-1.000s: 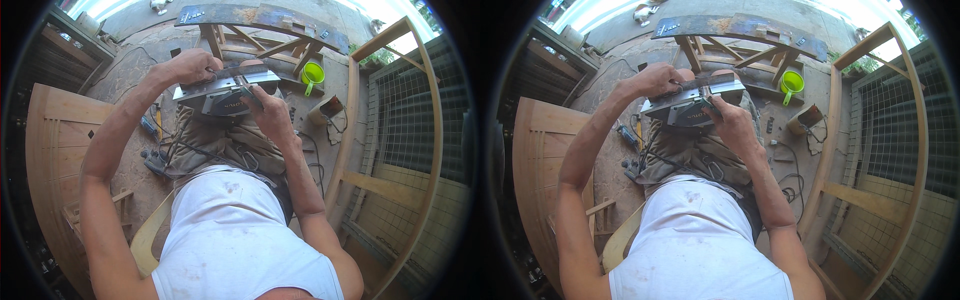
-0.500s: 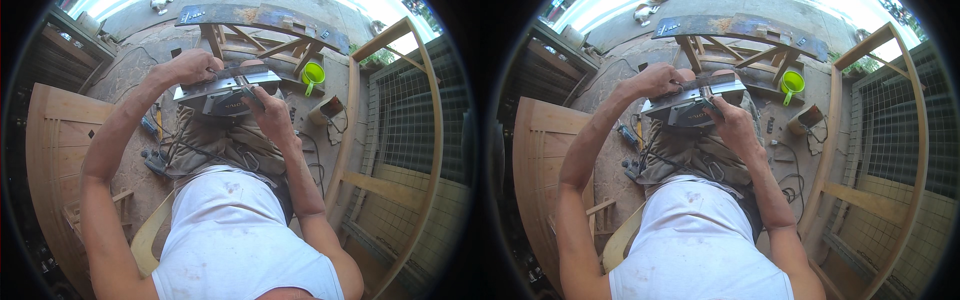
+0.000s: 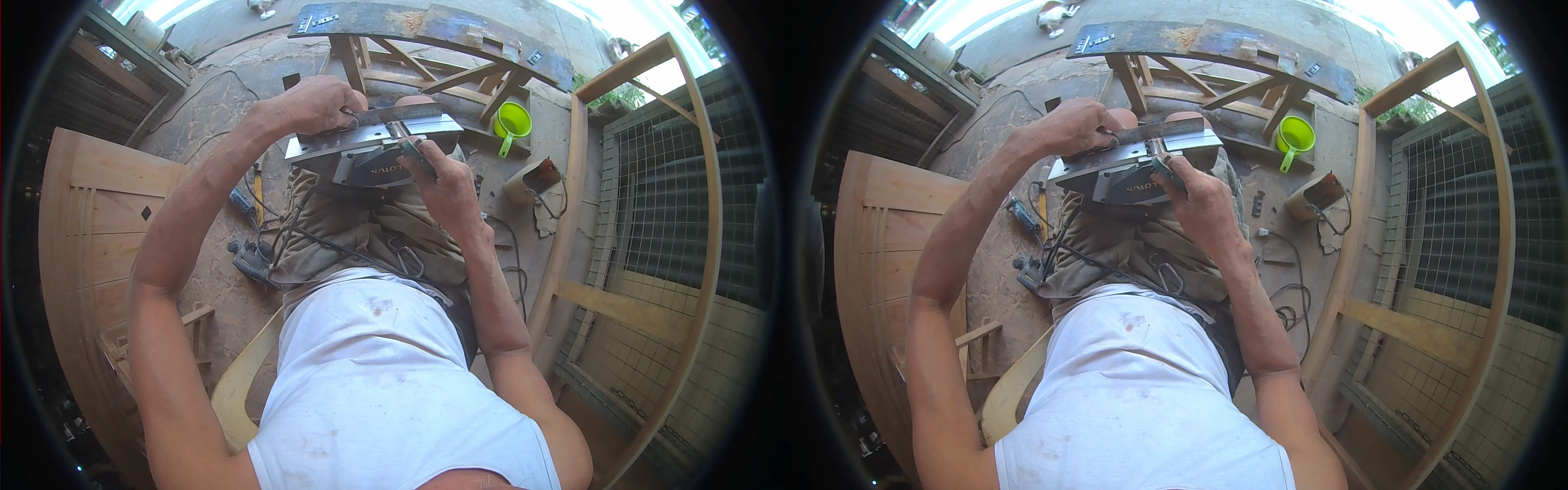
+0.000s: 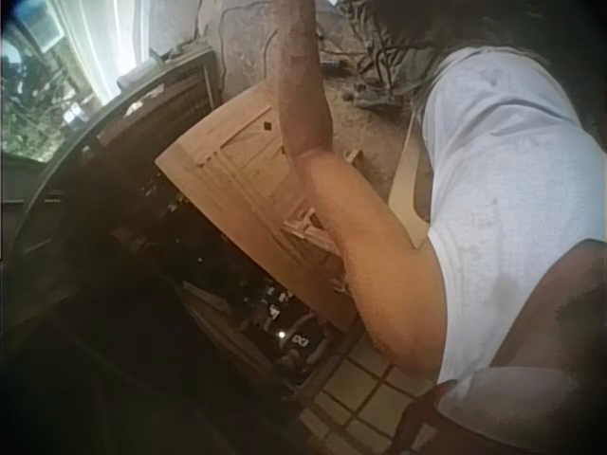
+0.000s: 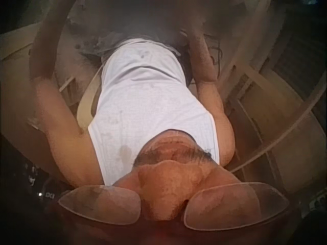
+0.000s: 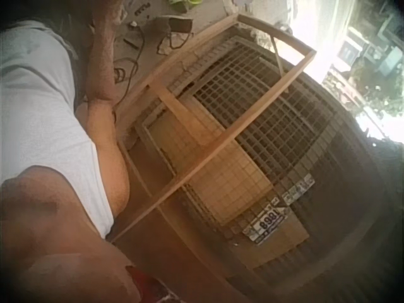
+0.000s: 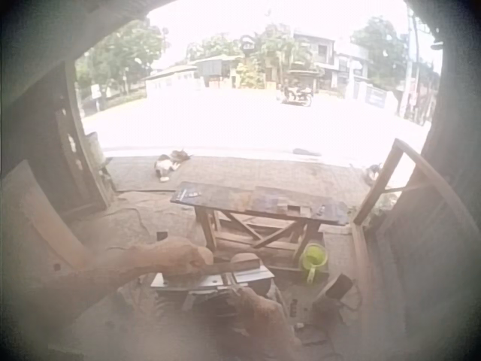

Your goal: Adjust and maintain a hand planer while seated in a workshop.

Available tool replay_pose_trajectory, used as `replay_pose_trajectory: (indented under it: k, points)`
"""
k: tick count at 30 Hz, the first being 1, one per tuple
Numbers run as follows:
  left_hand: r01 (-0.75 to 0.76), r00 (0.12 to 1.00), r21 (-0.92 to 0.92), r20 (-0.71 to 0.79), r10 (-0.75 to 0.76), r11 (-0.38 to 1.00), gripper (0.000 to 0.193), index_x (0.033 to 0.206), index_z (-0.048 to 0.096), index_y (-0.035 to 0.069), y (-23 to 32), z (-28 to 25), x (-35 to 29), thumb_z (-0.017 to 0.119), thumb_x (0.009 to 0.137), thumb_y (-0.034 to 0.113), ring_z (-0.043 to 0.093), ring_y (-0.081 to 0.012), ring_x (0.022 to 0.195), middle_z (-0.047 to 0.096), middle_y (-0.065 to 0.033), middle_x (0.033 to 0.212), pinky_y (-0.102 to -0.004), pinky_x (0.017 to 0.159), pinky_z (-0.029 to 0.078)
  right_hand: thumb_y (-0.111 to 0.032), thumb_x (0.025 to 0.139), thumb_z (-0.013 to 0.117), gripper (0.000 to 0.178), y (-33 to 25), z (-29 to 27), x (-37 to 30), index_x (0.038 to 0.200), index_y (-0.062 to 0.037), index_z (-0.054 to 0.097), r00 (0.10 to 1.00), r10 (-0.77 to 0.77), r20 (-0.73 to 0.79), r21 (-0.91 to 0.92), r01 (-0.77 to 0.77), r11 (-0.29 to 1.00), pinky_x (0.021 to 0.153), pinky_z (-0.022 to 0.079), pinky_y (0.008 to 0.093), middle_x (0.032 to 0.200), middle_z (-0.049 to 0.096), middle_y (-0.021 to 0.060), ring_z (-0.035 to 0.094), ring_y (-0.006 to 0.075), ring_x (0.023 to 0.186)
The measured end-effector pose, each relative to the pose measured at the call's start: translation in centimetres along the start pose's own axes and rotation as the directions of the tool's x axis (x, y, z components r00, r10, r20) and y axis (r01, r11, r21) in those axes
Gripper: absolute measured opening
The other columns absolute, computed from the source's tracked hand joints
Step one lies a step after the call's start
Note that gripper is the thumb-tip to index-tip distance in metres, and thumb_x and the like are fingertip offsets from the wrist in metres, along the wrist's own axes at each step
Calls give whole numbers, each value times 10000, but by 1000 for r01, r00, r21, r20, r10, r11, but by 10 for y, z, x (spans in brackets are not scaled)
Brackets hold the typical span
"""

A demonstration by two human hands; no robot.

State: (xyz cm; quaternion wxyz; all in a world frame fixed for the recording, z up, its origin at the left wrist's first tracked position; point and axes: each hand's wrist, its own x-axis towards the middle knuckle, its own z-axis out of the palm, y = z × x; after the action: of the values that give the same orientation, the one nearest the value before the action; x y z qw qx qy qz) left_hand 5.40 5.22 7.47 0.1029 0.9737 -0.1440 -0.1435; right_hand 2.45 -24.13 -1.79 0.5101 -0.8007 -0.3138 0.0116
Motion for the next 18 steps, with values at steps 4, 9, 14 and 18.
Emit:
replay_pose_trajectory:
  k: [4,9,14,18]
  points:
    - [4,1000,3,-7,-4,1000,330,1275,868,154,2,0,0,776,959,182,780,-407,934,819,-238,1012,-489,918,597,-129,1047,801,292,1,2,0,1323,-72,726,999,-33,-32,5,34,999,769,596,480,1031,817,223,800,402,931]
    - [14,1000,5,-18,-13,1000,326,1264,871,144,1,0,-2,768,956,168,782,-406,940,819,-248,1024,-491,923,601,-139,1038,806,286,1,3,1,1292,-68,696,996,-68,-56,9,69,998,734,590,530,990,805,247,790,459,941]
    - [64,996,15,56,-64,998,334,1285,849,126,5,-5,2,791,961,181,774,-399,1033,824,-215,1098,-494,966,596,-158,1059,789,259,-1,2,3,1283,-66,697,998,-51,-48,25,52,998,723,579,521,986,805,242,786,463,914]
    - [94,989,24,112,-97,995,335,1301,836,130,11,-10,0,813,973,196,766,-391,1132,828,-184,1176,-497,1009,591,-162,1062,785,248,-3,-2,4,1278,-63,713,998,-59,-27,-15,59,998,721,570,520,981,802,243,781,466,898]
